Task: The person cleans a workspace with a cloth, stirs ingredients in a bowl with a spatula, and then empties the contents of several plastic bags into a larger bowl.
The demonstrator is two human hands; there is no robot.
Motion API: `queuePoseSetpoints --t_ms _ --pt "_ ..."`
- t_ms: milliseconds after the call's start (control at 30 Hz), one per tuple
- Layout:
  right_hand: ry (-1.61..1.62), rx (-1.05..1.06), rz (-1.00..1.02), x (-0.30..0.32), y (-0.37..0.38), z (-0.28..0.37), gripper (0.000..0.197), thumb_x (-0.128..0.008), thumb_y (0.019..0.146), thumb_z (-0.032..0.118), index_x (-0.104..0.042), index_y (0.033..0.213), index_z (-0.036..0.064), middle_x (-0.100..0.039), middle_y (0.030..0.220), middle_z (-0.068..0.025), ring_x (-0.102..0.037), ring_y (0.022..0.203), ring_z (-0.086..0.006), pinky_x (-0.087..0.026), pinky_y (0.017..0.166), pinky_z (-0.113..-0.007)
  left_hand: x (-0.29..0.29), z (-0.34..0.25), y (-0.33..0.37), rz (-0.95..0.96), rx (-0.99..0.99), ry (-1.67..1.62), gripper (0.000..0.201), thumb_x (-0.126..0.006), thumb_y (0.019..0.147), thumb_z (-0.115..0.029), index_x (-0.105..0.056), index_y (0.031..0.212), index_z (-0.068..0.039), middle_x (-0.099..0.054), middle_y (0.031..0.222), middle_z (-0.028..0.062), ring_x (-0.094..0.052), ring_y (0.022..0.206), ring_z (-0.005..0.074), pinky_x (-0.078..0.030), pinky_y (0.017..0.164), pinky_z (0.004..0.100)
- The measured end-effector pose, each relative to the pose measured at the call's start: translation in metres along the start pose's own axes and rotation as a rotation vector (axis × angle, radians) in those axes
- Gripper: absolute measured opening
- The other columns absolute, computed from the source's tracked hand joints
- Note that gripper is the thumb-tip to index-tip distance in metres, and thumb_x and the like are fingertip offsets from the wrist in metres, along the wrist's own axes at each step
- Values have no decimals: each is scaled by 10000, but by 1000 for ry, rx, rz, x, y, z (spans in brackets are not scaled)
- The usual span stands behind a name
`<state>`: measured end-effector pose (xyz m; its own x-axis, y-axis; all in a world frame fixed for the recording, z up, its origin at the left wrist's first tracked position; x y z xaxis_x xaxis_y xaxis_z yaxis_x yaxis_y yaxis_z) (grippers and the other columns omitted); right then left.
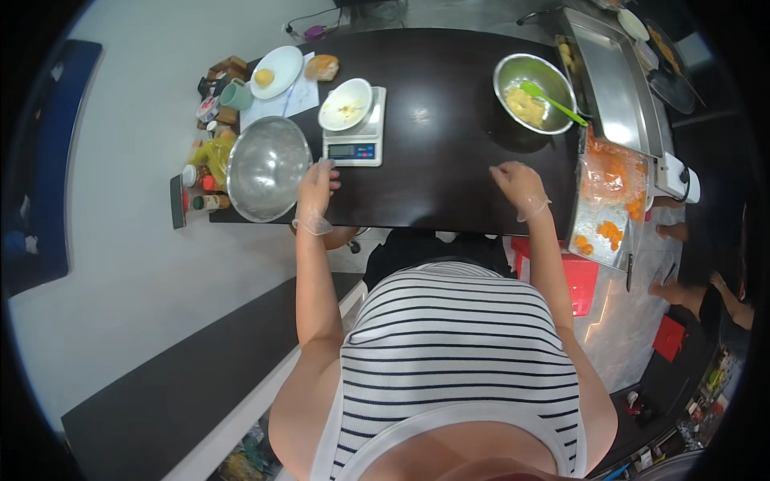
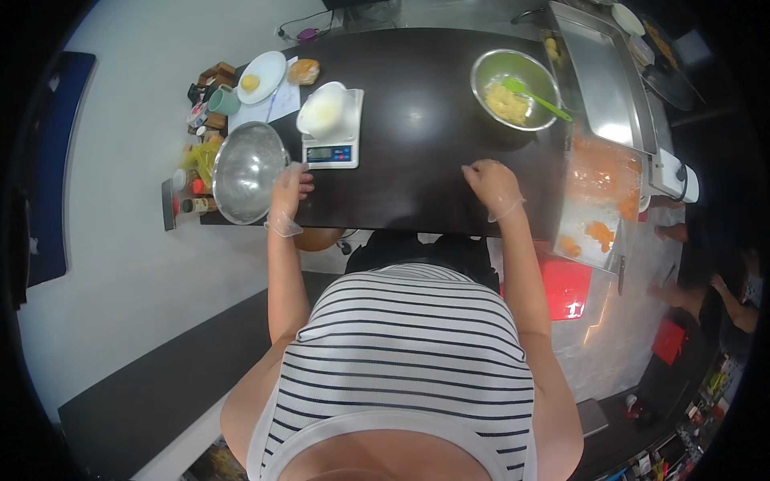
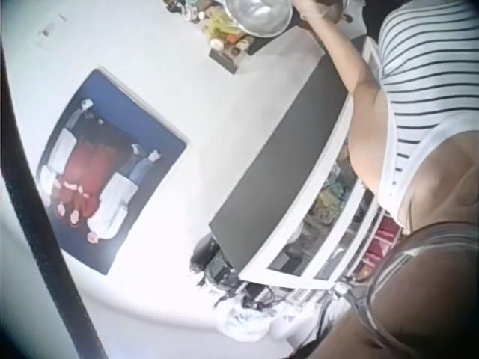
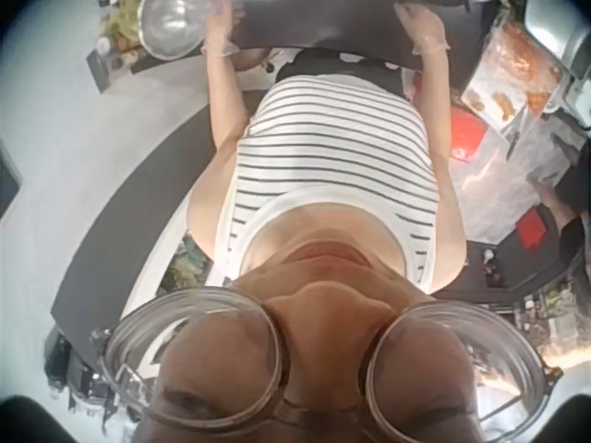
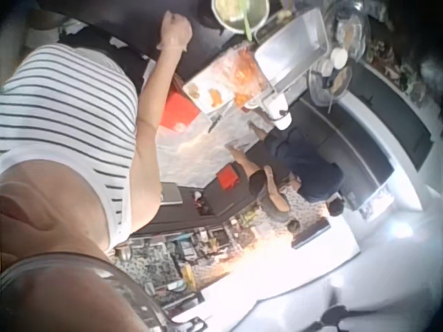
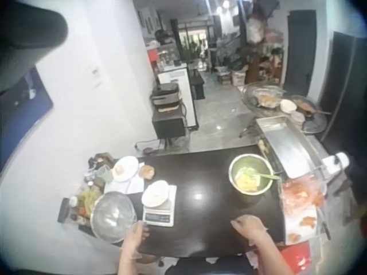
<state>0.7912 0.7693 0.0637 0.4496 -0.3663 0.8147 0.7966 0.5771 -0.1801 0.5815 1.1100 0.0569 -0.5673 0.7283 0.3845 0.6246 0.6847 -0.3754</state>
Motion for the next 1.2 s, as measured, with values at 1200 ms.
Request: queuePoseSetpoints --t_ms 1200 --pt "1421 -818 94 -255 46 134 386 -552 871 316 -530 1103 9 -644 850 -109 -618 613 -150 -499 521 -247 -37 -33 269 585 -112 573 734 -233 873 -659 -606 765 -36 -522 596 58 -474 532 170 -380 519 321"
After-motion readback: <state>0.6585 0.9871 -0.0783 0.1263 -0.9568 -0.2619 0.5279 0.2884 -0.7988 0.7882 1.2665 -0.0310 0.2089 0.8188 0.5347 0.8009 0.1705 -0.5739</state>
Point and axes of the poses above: each hand's wrist, its own y-axis towards the middle knuckle, its own x-axis out of the back of the hand, z = x × y, the point moved 6 cm from there along y, towards the middle knuckle
